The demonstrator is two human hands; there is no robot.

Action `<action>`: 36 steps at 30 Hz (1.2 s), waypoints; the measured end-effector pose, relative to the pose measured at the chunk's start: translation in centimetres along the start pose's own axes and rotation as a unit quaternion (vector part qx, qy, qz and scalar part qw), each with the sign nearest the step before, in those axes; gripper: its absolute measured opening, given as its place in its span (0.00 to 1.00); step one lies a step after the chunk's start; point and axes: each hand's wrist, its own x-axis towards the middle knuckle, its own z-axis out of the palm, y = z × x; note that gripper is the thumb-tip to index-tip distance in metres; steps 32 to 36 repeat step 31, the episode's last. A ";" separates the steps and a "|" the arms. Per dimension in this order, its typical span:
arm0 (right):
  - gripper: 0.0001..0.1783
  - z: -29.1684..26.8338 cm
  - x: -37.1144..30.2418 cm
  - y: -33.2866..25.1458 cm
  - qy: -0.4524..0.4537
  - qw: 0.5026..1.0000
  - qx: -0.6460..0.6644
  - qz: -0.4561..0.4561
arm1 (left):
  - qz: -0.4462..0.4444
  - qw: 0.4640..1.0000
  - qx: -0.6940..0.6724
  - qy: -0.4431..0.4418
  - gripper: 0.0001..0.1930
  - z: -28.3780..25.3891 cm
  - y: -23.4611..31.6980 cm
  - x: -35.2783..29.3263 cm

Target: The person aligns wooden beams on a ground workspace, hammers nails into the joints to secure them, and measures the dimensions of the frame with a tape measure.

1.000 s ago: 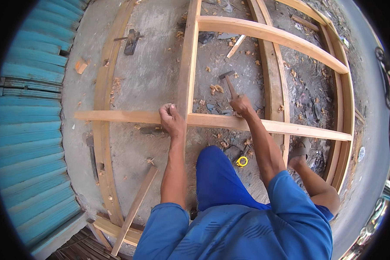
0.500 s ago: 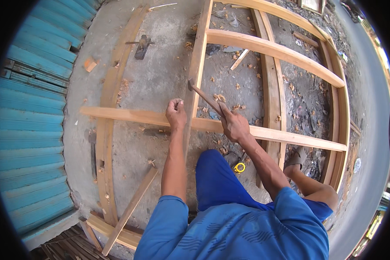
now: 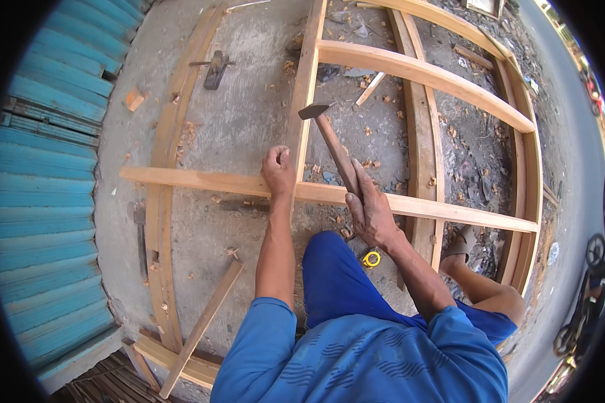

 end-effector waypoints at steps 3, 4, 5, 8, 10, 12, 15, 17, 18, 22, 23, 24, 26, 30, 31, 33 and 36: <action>0.39 0.0 0.5 -0.1 -0.043 0.997 -0.064 0.029 | 0.020 0.999 0.029 -0.015 0.05 -0.1 1.0 -0.1; 0.39 0.1 0.9 -0.1 -0.070 0.994 -0.079 0.037 | 0.030 0.999 0.038 -0.021 0.05 -0.1 1.0 0.0; 0.39 0.4 1.3 0.0 -0.097 0.990 -0.093 0.045 | 0.038 0.998 0.044 -0.019 0.05 -0.1 1.0 0.1; 0.38 1.3 2.2 0.3 -0.152 0.975 -0.154 0.058 | 0.059 0.996 0.063 -0.013 0.05 -0.1 1.1 0.2; 0.37 1.8 2.7 1.1 -0.174 0.965 -0.185 0.067 | 0.070 0.994 0.079 -0.010 0.04 0.1 1.2 -0.1; 0.36 1.9 3.3 2.1 -0.190 0.958 -0.201 0.082 | 0.070 0.993 0.089 -0.019 0.05 0.2 1.2 -0.2; 0.34 1.5 3.1 -0.2 -0.128 0.982 -0.140 0.030 | 0.055 0.995 0.082 -0.026 0.06 -0.7 1.6 0.2; 0.34 1.9 2.2 0.6 -0.057 0.992 -0.103 -0.046 | 0.054 0.995 0.074 -0.035 0.06 -0.4 1.7 -0.1; 0.34 2.0 1.9 1.0 -0.021 0.993 -0.084 -0.084 | 0.058 0.995 0.079 -0.035 0.05 -0.4 1.8 -0.4; 0.35 1.4 4.4 0.8 -0.200 0.951 -0.220 0.087 | 0.018 0.993 0.106 -0.050 0.05 -0.9 1.8 0.2; 0.35 1.4 4.2 -0.5 -0.150 0.973 -0.170 0.039 | 0.007 0.995 0.078 -0.060 0.06 -1.3 1.8 0.1; 0.35 1.5 3.9 -1.8 -0.099 0.988 -0.117 -0.008 | -0.004 0.996 0.050 -0.069 0.07 -1.8 1.7 0.2; 0.35 1.6 3.1 -1.8 -0.004 0.994 -0.060 -0.094 | 0.012 0.995 0.080 -0.067 0.12 -1.9 2.6 -0.4; 0.40 1.3 4.2 0.6 -0.151 0.974 -0.165 0.028 | 0.003 0.945 0.302 -0.129 0.36 -3.1 3.6 -3.8; 0.42 0.3 5.7 0.0 -0.257 0.931 -0.223 0.133 | -0.028 0.922 0.345 -0.176 0.43 -3.3 3.5 -4.0; 0.42 0.3 5.7 0.0 -0.257 0.931 -0.223 0.133 | -0.028 0.922 0.345 -0.176 0.43 -3.3 3.5 -4.0; 0.42 0.3 5.7 0.0 -0.257 0.931 -0.223 0.133 | -0.028 0.922 0.345 -0.176 0.43 -3.3 3.5 -4.0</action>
